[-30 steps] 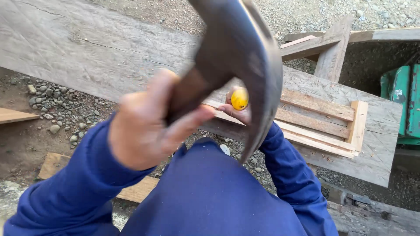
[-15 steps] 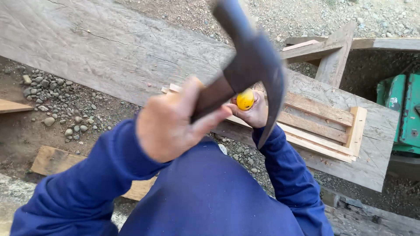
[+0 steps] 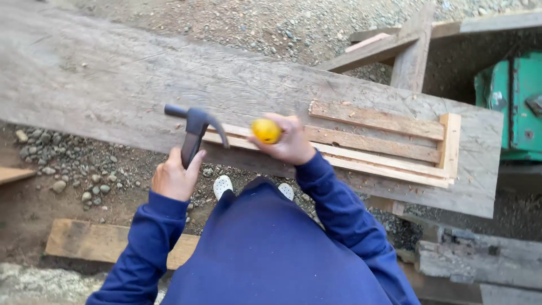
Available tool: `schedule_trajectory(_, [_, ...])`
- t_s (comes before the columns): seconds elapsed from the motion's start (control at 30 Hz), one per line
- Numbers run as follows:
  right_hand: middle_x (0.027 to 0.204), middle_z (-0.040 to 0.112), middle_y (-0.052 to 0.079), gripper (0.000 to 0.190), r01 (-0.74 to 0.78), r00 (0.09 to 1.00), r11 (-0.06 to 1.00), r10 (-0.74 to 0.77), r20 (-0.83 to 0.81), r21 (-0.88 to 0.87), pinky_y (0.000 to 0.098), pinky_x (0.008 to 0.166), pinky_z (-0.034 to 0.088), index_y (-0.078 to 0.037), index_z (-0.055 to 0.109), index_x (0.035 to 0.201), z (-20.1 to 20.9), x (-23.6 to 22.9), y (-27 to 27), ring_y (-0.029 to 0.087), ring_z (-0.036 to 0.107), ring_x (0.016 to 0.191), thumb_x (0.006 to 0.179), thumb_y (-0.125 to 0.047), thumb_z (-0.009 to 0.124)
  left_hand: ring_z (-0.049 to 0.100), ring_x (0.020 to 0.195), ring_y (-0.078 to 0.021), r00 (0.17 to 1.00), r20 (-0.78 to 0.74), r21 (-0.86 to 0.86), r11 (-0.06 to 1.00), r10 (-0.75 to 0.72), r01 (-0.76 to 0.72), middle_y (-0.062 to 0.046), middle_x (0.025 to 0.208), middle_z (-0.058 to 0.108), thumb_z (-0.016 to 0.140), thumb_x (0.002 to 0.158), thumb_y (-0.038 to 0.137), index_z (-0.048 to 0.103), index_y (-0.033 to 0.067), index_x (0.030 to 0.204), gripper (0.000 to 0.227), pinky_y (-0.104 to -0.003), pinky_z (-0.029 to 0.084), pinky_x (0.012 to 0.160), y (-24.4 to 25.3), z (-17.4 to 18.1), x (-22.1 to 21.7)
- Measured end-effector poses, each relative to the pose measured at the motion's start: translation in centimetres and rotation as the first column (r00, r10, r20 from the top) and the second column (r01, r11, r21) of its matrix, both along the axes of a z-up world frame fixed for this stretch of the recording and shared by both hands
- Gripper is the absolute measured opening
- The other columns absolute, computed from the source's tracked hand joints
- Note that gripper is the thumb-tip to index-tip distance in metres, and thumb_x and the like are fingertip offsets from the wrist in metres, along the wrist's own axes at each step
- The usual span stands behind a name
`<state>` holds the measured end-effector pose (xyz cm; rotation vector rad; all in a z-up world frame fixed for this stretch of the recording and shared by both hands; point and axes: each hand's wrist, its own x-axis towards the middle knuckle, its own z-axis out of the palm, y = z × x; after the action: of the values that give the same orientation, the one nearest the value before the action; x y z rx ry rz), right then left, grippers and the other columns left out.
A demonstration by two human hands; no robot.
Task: Dismantling a small wooden frame using a hammer and a screwdriver as a pry tool.
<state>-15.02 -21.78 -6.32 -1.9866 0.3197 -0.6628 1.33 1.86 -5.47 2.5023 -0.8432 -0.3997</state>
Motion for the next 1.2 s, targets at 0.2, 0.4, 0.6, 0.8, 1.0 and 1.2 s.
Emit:
schedule_trajectory(0.2, [0.085, 0.073, 0.013, 0.037, 0.005, 1.0, 0.999, -0.006, -0.018, -0.047, 0.0349, 0.066, 0.059, -0.007, 0.069, 0.108, -0.5, 3.7, 1.5, 0.024, 0.076, 0.077, 0.08, -0.024, 0.086, 0.066, 0.08, -0.0548, 0.999, 0.033, 0.165, 0.985, 0.039, -0.044, -0.031, 0.079, 0.069, 0.066, 0.094, 0.058, 0.062, 0.004, 0.096, 0.054, -0.063, 0.051, 0.071, 1.4, -6.8, -1.8])
schedule_trajectory(0.4, [0.074, 0.071, 0.012, 0.039, -0.011, 0.974, 0.979, -0.036, -0.225, -0.205, 0.0444, 0.06, 0.055, -0.013, 0.065, 0.1, -2.3, 7.1, 4.2, 0.034, 0.072, 0.071, 0.079, -0.042, 0.082, 0.067, 0.08, -0.0547, 0.999, 0.047, 0.256, 0.966, 0.023, -0.035, -0.032, 0.081, 0.069, 0.063, 0.097, 0.055, 0.056, 0.0041, 0.1, 0.052, -0.063, 0.051, 0.072, 1.8, -7.8, -2.2])
schedule_trajectory(0.6, [0.073, 0.071, 0.012, 0.047, -0.182, 0.94, 0.962, 0.11, -0.322, -0.204, 0.0463, 0.055, 0.054, -0.01, 0.065, 0.097, -0.7, 5.6, 4.0, 0.033, 0.072, 0.066, 0.08, -0.052, 0.08, 0.067, 0.081, -0.0556, 0.998, 0.058, 0.272, 0.962, 0.026, -0.041, -0.034, 0.082, 0.068, 0.061, 0.099, 0.053, 0.054, 0.0016, 0.103, 0.052, -0.063, 0.052, 0.071, 1.8, -8.5, -2.2])
schedule_trajectory(0.8, [0.073, 0.07, 0.009, 0.044, -0.171, 0.9, 0.915, -0.006, -0.435, -0.367, 0.0447, 0.056, 0.054, -0.011, 0.062, 0.097, 3.4, 0.3, 4.8, 0.03, 0.072, 0.067, 0.078, -0.046, 0.081, 0.067, 0.085, -0.055, 0.997, 0.077, 0.281, 0.959, 0.023, -0.044, -0.035, 0.085, 0.068, 0.062, 0.102, 0.053, 0.055, 0.0011, 0.104, 0.052, -0.063, 0.051, 0.074, 2.2, -9.7, -2.1])
schedule_trajectory(1.0, [0.072, 0.065, 0.006, 0.039, -0.165, 0.983, 0.915, 0.123, -0.134, -0.369, 0.0429, 0.049, 0.05, -0.012, 0.057, 0.093, 3.4, 1.0, 7.1, 0.028, 0.069, 0.063, 0.077, -0.038, 0.082, 0.069, 0.089, -0.0495, 0.994, 0.071, 0.161, 0.985, -0.078, 0.066, -0.028, 0.092, 0.072, 0.073, 0.087, 0.04, 0.054, 0.0035, 0.113, 0.048, -0.059, 0.052, 0.075, 4.8, -14.1, -0.3])
schedule_trajectory(1.2, [0.074, 0.062, 0.005, 0.038, -0.18, 0.983, 0.922, 0.182, -0.027, -0.343, 0.0422, 0.05, 0.049, -0.012, 0.057, 0.091, 2.2, 1.1, 6.9, 0.028, 0.067, 0.062, 0.07, -0.032, 0.082, 0.071, 0.092, -0.0477, 0.998, -0.049, 0.193, 0.981, 0.032, -0.022, -0.026, 0.092, 0.073, 0.075, 0.091, 0.039, 0.053, 0.0051, 0.111, 0.045, -0.056, 0.054, 0.074, 3.6, -11.2, -1.2])
